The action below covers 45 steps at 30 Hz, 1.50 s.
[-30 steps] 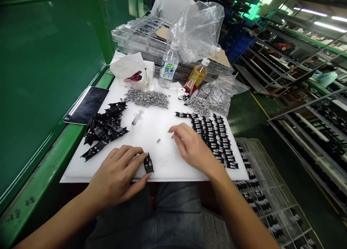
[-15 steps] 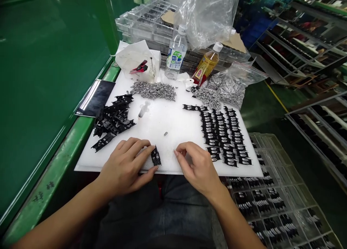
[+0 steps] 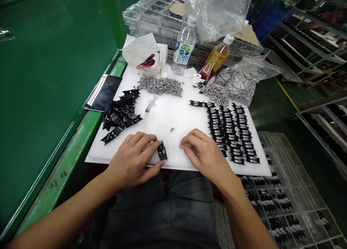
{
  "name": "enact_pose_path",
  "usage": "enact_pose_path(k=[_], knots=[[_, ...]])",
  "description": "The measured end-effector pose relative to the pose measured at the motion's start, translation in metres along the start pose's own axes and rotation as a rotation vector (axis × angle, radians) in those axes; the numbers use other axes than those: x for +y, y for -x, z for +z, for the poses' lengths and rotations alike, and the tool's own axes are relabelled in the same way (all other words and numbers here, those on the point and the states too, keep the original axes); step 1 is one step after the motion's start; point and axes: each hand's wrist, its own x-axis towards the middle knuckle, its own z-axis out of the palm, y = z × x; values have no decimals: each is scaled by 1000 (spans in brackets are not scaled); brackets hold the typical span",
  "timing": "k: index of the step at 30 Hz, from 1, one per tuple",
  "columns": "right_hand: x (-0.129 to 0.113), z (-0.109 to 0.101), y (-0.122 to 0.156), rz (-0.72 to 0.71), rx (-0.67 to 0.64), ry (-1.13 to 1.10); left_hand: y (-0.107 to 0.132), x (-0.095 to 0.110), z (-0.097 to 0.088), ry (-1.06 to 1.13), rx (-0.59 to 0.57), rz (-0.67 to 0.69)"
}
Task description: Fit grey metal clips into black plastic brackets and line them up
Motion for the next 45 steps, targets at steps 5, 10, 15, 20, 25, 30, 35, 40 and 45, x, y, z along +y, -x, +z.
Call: enact_pose_path(k=[5,10,15,20,25,30,35,40,45], knots=[[3,-3,-3,-69,-40,49,0,0,-1,9,-8,-8],[4,-7,-4,-95,-89,59,0,1,-1,17,-16,-13],[4,-11,-6,-127,-90,62,0,0,0,12,-12,-9],[7,-12,-6,-173,-88,47,1,0,1,11,-8,-7],[6,-10,-5,-102,-63,-3,1,0,1,3,-2,-7],[9,-12,-8,-103,-63,-10,0,1,0,6,-7,-11],[-1,-11,-8,-115,-26,-48,0,1,0,14,-6,-8],[-31,4,-11,-166,-14,-209,0,1,0,-1,5,-2],[-43,16,-21,-210,-66,-123,1,1,1,1,-13,-8]])
